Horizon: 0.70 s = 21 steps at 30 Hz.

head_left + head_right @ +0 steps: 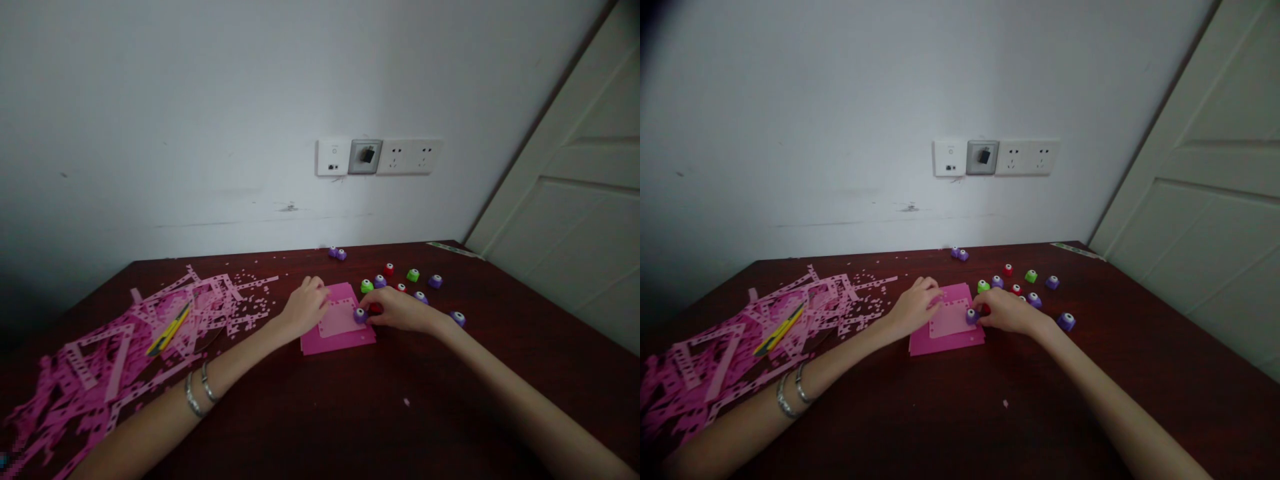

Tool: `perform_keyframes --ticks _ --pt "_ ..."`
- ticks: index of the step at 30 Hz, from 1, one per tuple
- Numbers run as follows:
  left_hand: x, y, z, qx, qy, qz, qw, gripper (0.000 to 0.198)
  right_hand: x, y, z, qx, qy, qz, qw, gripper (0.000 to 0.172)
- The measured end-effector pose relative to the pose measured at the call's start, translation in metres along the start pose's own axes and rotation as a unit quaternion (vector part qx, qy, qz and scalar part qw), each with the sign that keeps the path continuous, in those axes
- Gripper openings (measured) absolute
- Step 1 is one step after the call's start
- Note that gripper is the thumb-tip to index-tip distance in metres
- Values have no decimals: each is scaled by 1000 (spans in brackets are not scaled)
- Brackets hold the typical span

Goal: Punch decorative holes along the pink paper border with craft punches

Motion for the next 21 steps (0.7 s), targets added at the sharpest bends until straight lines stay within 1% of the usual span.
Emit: perform_keyframes --ticks 1,3,4,6,8,10,16,21 --pt "4 4 11 -33 29 -11 999 26 0 0 0 -1 -2 0 1000 25" --pt "12 13 30 -79 67 -39 994 30 0 0 -1 -2 -6 -1 1000 25" --pt "16 18 36 -91 79 -56 991 31 0 0 -2 -3 -7 -1 1000 24" --pt "22 28 43 -98 83 -88 988 34 0 -1 -2 -2 -7 0 1000 24" --pt "25 33 45 -95 74 -108 987 36 1 -1 -3 2 -9 5 1000 24" --pt "25 33 44 -88 66 -113 988 38 1 -2 -3 6 -11 9 1000 24" --pt "25 31 40 -46 46 -115 991 40 1 -3 -4 11 -6 13 1000 23" --pt "25 34 38 -27 37 -106 993 41 1 -2 -6 0 3 -9 1000 22"
Point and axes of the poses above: each hand's wrist, its own x-axis away from the middle knuckle, its own y-axis out of the palm, z = x × y, the point moved 6 cm from there along -x, towards the middle knuckle, and after that the axes turned 14 degrees about x, right-handed, at the moved point
